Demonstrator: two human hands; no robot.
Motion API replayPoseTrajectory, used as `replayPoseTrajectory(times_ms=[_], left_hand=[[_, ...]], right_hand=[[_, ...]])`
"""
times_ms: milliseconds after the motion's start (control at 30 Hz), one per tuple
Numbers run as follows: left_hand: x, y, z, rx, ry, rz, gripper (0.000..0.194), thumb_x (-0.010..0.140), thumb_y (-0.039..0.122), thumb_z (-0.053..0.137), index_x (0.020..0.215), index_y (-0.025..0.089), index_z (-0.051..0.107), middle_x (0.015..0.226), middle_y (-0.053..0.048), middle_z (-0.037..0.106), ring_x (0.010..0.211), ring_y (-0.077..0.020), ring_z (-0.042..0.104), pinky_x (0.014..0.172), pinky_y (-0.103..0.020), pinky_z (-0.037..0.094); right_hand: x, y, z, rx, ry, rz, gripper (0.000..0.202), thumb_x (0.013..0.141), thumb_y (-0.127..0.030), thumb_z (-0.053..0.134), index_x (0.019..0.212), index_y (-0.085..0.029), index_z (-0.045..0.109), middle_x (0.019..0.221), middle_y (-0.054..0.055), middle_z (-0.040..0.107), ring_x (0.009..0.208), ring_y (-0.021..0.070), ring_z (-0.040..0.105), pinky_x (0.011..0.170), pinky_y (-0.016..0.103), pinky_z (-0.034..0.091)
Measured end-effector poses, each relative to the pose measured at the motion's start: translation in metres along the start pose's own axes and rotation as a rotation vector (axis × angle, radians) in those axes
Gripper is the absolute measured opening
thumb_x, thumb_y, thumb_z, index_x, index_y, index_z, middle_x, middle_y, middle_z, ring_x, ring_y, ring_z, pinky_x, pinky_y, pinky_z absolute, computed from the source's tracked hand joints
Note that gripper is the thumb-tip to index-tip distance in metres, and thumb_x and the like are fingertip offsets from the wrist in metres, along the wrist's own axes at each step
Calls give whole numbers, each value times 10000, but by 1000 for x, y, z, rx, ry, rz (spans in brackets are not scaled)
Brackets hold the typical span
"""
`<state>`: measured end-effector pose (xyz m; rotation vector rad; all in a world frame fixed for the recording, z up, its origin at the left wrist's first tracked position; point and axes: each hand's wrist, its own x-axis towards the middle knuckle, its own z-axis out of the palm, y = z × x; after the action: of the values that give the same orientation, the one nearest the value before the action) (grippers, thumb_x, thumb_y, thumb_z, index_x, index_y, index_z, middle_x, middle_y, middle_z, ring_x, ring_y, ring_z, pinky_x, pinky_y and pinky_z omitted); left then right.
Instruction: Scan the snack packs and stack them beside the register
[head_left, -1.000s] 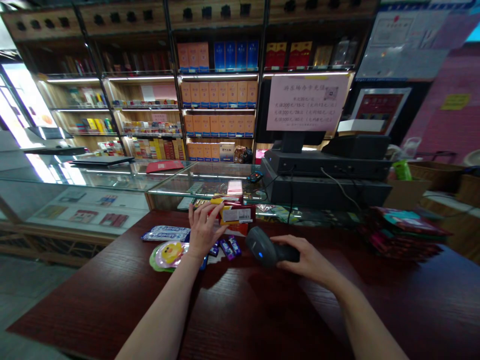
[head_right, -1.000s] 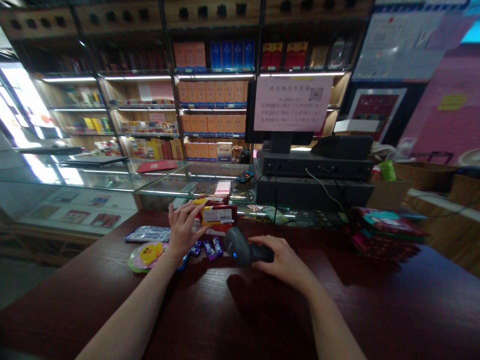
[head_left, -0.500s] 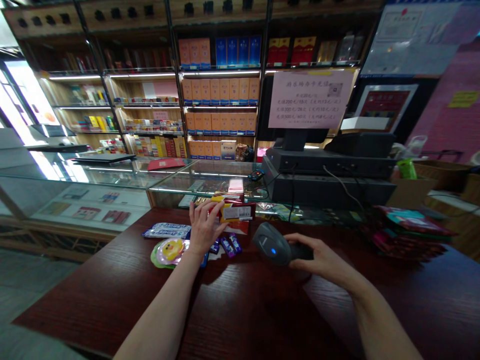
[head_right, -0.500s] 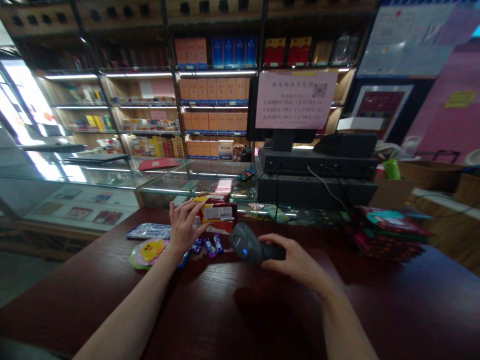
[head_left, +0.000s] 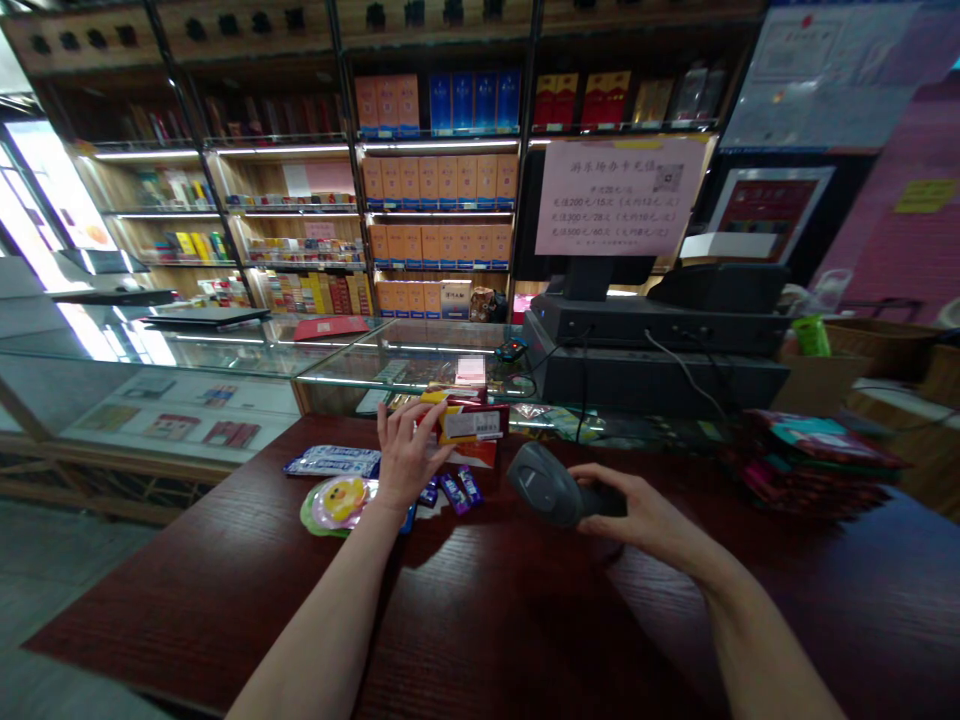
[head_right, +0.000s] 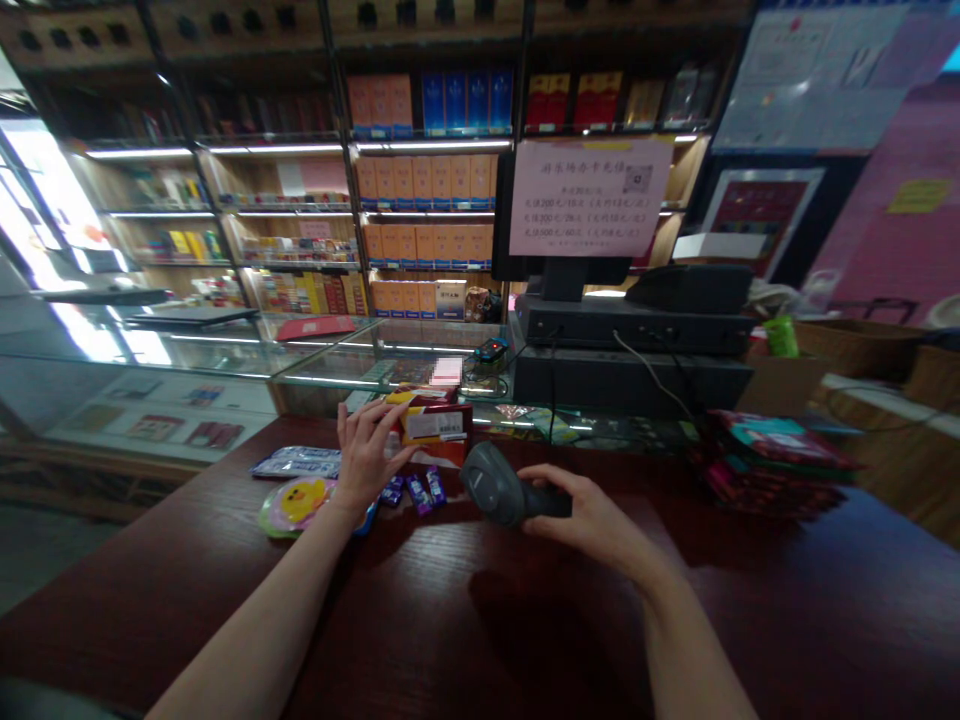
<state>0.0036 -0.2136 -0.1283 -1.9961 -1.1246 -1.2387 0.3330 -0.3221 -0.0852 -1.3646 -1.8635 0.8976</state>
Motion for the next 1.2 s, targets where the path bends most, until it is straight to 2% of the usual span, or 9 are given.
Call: replayPoseTrajectory(times_ms=[100, 200, 333, 567, 733, 833, 933, 1033, 1200], left_hand=[[1, 1, -2, -6, -8, -11, 599, 830, 383, 719, 1385, 255, 536, 1228, -97, 629, 1269, -286, 510, 1231, -566, 125], [1, 2, -3, -7, -4, -6, 606, 828, 379, 722, 1388, 250, 532, 1223, -97, 630, 1266, -285, 513, 1230, -566, 131], [1, 3, -1, -6, 5, -3, 599, 833, 394, 716, 1385, 244, 536, 1216, -97, 631, 1268, -281, 513, 1232, -560, 131], [2, 5, 0, -25, 7, -4, 600, 833, 403, 714, 1385, 251, 535, 1220, -89, 640, 1269, -281, 517, 1233, -557, 121], [2, 6, -1, -40, -10, -3, 608, 842, 406, 706, 1398, 249, 519, 1204, -79, 658, 1264, -275, 527, 1232, -554, 133], [4, 9, -2, -46, -11, 5, 604, 847, 407, 700, 1401, 251, 515, 1191, -76, 667, 1257, -272, 536, 1233, -554, 136], [6, 14, -4, -55, -4, 30, 599, 846, 401, 703, 1395, 247, 520, 1176, -74, 675, 1238, -270, 548, 1233, -553, 145], [8, 21, -6, -74, -6, 57, 596, 844, 395, 708, 1390, 241, 524, 1174, -73, 681, 1230, -269, 553, 1233, -557, 143], [8, 34, -7, -123, -40, 85, 592, 846, 371, 713, 1393, 248, 520, 1189, -66, 681, 1239, -260, 548, 1237, -560, 132]], right_hand=[[1, -2, 4, 3, -36, 4, 420, 681, -282, 777, 1097, -269, 722, 1082, 6, 726, 1026, 278, 633, 914, 351, 457], [4, -2, 12, -23, -85, 4, 484, 681, -271, 780, 1159, -268, 703, 1103, 12, 723, 1039, 272, 633, 931, 359, 451], [11, 9, 27, -141, -99, -56, 608, 632, -289, 826, 1222, -306, 676, 1155, 11, 717, 1090, 279, 614, 976, 385, 426], [20, 21, 50, -302, -142, -128, 607, 633, -315, 827, 1218, -343, 666, 1213, 11, 699, 1133, 294, 599, 1022, 423, 368], [22, 22, 55, -371, -166, -129, 595, 668, -322, 813, 1239, -322, 645, 1199, 25, 682, 1142, 278, 585, 1031, 428, 355], [21, 24, 53, -365, -166, -125, 591, 684, -389, 820, 1244, -312, 647, 1165, 35, 685, 1125, 278, 586, 1039, 438, 362], [21, 25, 47, -262, -98, -118, 503, 797, -479, 725, 1263, -306, 643, 1167, 45, 694, 1124, 271, 597, 1038, 434, 389], [25, 25, 43, -84, 72, -94, 438, 909, -480, 580, 1291, -270, 621, 1176, 63, 703, 1115, 252, 627, 1017, 413, 435], [30, 23, 46, 118, 329, -102, 551, 916, -442, 559, 1433, -263, 488, 1245, 78, 675, 1154, 233, 625, 1046, 417, 446]])
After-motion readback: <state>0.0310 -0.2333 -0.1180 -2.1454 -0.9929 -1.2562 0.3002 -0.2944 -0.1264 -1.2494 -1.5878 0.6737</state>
